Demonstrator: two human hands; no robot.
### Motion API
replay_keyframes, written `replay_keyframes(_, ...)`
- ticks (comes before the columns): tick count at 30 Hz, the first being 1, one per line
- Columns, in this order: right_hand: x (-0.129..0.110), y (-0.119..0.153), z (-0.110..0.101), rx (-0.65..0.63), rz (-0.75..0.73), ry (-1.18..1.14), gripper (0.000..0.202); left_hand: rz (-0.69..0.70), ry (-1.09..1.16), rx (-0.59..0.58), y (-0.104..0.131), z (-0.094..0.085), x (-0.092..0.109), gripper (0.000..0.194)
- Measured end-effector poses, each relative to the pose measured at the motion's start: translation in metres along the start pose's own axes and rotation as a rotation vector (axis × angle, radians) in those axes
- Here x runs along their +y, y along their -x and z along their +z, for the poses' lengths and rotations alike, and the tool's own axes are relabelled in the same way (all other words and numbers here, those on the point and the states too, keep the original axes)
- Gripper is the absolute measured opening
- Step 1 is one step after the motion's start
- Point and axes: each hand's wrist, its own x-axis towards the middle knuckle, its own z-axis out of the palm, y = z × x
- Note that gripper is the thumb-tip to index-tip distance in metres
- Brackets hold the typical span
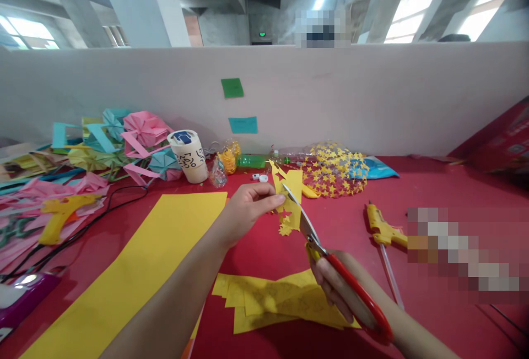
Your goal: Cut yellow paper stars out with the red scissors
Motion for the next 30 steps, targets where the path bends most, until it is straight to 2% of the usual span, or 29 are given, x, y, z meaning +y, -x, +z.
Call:
replay_keyframes(8, -0.024, 0.005, -0.001, -0.017, -0.045, 0.063, 0.052, -0.016, 0.006, -0.007, 0.0, -0.001, 0.003, 0.024)
replay_keyframes(20, -0.02, 0.005, 0.001, 0.058, -0.071, 0.112, 0.05, -0.019, 0.051, 0.003, 0.001, -0.002, 0.005, 0.022)
replay_keyframes(24, -0.02, 0.004, 0.0, 0.055, -0.033, 0.108, 0.048, -0.002, 0.123, 0.039, -0.001, -0.004, 0.003, 0.022)
replay_keyframes(30, -0.022, 0.005, 0.0, 0.038, -0.036, 0.078, 0.048, -0.038, 0.256, 0.097, -0.002, -0.006, -0.001, 0.012)
